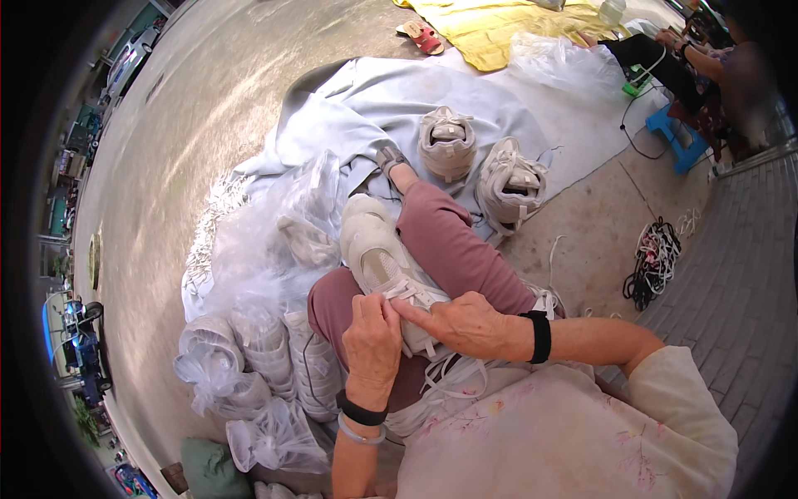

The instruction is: The recorder is sitting outside and lacing up white shoes that are resting on their lap.

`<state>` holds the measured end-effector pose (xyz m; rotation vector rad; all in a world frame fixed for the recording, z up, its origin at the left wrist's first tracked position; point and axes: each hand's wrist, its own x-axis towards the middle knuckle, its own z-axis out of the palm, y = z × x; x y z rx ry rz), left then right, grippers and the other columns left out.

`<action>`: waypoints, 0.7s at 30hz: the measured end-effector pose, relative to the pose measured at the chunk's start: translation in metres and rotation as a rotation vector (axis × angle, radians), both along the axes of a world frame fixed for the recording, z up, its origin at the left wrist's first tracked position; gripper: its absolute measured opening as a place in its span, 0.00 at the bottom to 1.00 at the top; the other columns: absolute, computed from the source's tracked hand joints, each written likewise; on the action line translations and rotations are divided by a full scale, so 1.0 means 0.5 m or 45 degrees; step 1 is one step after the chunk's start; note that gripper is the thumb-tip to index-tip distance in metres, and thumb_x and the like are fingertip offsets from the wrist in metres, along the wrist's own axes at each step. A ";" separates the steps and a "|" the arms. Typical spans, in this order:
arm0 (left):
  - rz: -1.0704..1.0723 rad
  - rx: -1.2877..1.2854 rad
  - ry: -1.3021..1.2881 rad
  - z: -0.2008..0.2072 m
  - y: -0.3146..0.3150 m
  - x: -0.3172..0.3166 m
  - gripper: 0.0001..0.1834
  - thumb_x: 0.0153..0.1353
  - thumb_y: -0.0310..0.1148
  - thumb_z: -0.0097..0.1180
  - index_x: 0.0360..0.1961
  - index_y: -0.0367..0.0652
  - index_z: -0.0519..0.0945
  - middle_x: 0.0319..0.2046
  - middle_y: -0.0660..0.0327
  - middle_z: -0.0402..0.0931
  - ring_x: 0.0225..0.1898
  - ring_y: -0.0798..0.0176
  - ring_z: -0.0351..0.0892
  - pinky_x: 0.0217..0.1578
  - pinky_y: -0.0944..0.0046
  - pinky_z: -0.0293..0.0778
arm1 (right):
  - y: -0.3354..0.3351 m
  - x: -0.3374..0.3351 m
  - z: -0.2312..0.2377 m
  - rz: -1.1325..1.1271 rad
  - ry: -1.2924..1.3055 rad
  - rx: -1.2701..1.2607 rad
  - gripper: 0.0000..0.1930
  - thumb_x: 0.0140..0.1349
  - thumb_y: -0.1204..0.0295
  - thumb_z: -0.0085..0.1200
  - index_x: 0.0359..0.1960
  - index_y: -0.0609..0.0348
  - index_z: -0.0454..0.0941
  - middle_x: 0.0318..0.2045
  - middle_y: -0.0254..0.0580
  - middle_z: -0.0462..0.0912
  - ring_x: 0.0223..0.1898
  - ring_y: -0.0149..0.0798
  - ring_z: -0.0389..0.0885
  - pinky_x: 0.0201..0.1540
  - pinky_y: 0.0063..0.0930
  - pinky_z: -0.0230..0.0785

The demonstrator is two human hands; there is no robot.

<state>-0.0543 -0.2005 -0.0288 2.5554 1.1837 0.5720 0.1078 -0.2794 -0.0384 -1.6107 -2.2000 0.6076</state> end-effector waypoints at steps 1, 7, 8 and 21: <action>0.002 -0.014 -0.087 -0.004 -0.001 -0.003 0.06 0.59 0.25 0.55 0.35 0.40 0.71 0.29 0.54 0.68 0.26 0.47 0.75 0.24 0.54 0.72 | 0.000 0.001 0.002 -0.003 0.001 0.000 0.40 0.52 0.77 0.54 0.69 0.53 0.53 0.21 0.38 0.78 0.20 0.40 0.80 0.17 0.33 0.68; 0.095 -0.162 -0.210 -0.013 -0.024 -0.019 0.04 0.59 0.22 0.53 0.33 0.37 0.71 0.26 0.54 0.69 0.24 0.52 0.74 0.25 0.56 0.70 | -0.028 0.024 0.010 -0.036 0.103 -0.103 0.32 0.54 0.75 0.53 0.63 0.59 0.61 0.17 0.44 0.78 0.19 0.46 0.80 0.19 0.38 0.69; 0.105 -0.202 -0.221 -0.018 -0.025 -0.021 0.04 0.61 0.24 0.52 0.33 0.37 0.71 0.24 0.56 0.70 0.21 0.56 0.75 0.23 0.59 0.70 | -0.028 0.026 0.014 -0.060 0.167 -0.132 0.28 0.55 0.75 0.52 0.61 0.60 0.64 0.18 0.46 0.78 0.19 0.48 0.80 0.20 0.39 0.69; 0.434 -1.167 -0.686 -0.019 -0.017 -0.031 0.12 0.68 0.36 0.51 0.33 0.39 0.71 0.17 0.65 0.71 0.13 0.73 0.70 0.15 0.71 0.65 | 0.009 0.121 0.058 0.032 1.141 -1.017 0.10 0.66 0.70 0.47 0.40 0.66 0.76 0.21 0.44 0.74 0.21 0.34 0.70 0.27 0.29 0.65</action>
